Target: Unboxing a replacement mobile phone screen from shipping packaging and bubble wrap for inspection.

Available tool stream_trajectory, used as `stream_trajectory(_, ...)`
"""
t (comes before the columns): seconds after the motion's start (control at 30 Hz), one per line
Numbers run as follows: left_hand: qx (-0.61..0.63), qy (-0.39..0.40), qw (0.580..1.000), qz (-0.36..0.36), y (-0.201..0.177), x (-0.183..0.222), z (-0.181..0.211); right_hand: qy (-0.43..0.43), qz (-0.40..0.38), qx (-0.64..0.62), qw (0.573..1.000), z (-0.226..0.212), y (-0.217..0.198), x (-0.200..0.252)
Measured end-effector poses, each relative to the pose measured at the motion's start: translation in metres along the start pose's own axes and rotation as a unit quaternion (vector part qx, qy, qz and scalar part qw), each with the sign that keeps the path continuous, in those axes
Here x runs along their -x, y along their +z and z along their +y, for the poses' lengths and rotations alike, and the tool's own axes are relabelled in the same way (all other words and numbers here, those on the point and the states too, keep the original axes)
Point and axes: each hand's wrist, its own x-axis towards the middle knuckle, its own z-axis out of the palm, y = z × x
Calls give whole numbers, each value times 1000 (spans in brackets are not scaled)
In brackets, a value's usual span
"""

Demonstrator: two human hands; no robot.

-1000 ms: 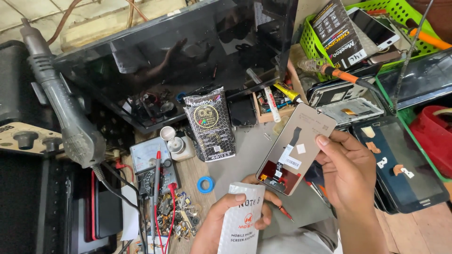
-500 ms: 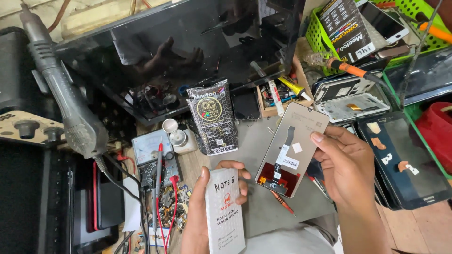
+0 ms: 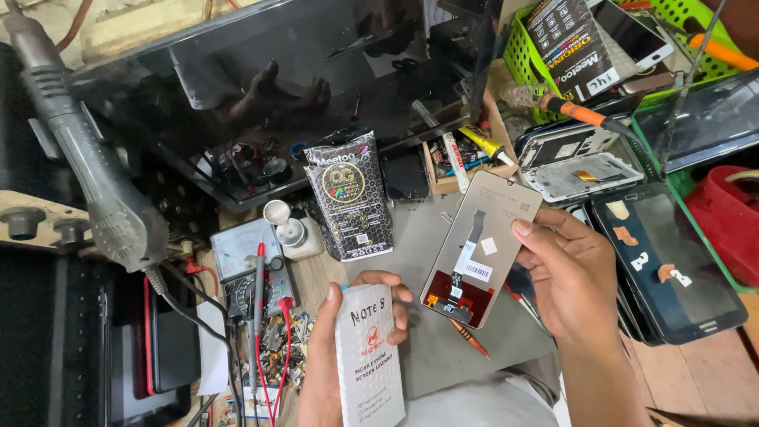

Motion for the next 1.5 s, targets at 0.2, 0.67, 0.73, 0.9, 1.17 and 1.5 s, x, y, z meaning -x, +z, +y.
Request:
stream_trajectory(0.2, -7, 31, 999, 7, 4, 9, 10, -41, -9, -1, 999, 3, -5, -5)
stream_trajectory(0.67, -49, 226, 970, 70, 9, 32, 15, -544, -177, 276, 772, 5, -10, -41)
stream_trajectory(0.73, -67, 221, 969, 85, 7, 32, 14, -548, -193, 326, 745, 10, -10, -46)
stream_trajectory(0.9, -78, 206, 971, 95, 1, 32, 13, -554, -193, 371, 720, 16, -4, -52)
stream_trajectory(1.17, -65, 208, 970, 108, 1, 34, 15, -574, -218, 374, 695, 24, -3, -74)
stream_trajectory(1.5, -112, 193, 968, 112, 0, 35, 18, -537, -246, 382, 711, 36, -9, -98)
